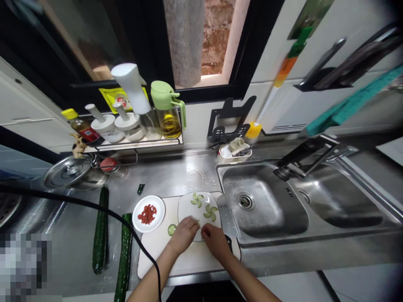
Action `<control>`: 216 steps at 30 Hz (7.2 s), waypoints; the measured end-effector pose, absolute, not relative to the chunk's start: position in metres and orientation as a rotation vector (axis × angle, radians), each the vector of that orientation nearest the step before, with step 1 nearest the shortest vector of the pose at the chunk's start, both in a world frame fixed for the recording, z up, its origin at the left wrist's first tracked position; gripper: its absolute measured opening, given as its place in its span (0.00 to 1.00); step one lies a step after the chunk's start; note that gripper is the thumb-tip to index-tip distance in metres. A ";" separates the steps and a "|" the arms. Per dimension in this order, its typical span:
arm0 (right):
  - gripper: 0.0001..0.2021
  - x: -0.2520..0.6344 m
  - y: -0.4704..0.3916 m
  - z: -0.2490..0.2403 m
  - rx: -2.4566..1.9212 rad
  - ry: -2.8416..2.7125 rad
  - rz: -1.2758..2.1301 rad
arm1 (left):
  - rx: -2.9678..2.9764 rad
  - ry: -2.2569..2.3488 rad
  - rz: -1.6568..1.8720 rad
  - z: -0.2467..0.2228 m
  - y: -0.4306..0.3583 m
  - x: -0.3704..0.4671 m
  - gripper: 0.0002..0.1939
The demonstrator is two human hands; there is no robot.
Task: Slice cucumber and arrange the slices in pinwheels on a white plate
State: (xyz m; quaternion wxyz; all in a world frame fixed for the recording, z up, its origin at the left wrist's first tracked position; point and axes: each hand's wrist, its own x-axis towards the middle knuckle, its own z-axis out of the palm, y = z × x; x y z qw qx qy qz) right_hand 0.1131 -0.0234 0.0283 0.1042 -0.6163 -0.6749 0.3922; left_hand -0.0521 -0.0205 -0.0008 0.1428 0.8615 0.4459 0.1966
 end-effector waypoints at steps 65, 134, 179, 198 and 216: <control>0.10 0.137 -0.043 0.027 -1.470 -2.247 0.815 | 1.347 2.238 0.793 -0.003 -0.082 -0.113 0.19; 0.04 0.102 -0.007 0.059 -1.380 -1.749 1.438 | 0.339 1.253 0.974 0.039 -0.048 -0.057 0.22; 0.08 0.113 0.011 0.035 -1.762 -2.568 0.804 | 1.339 1.943 0.245 0.037 -0.041 -0.021 0.09; 0.09 0.115 0.007 0.029 -1.724 -2.628 0.687 | 1.423 1.979 0.238 0.036 -0.045 -0.017 0.09; 0.11 0.136 -0.016 0.044 -1.686 -2.466 0.717 | 1.253 2.152 0.626 0.028 -0.068 -0.088 0.15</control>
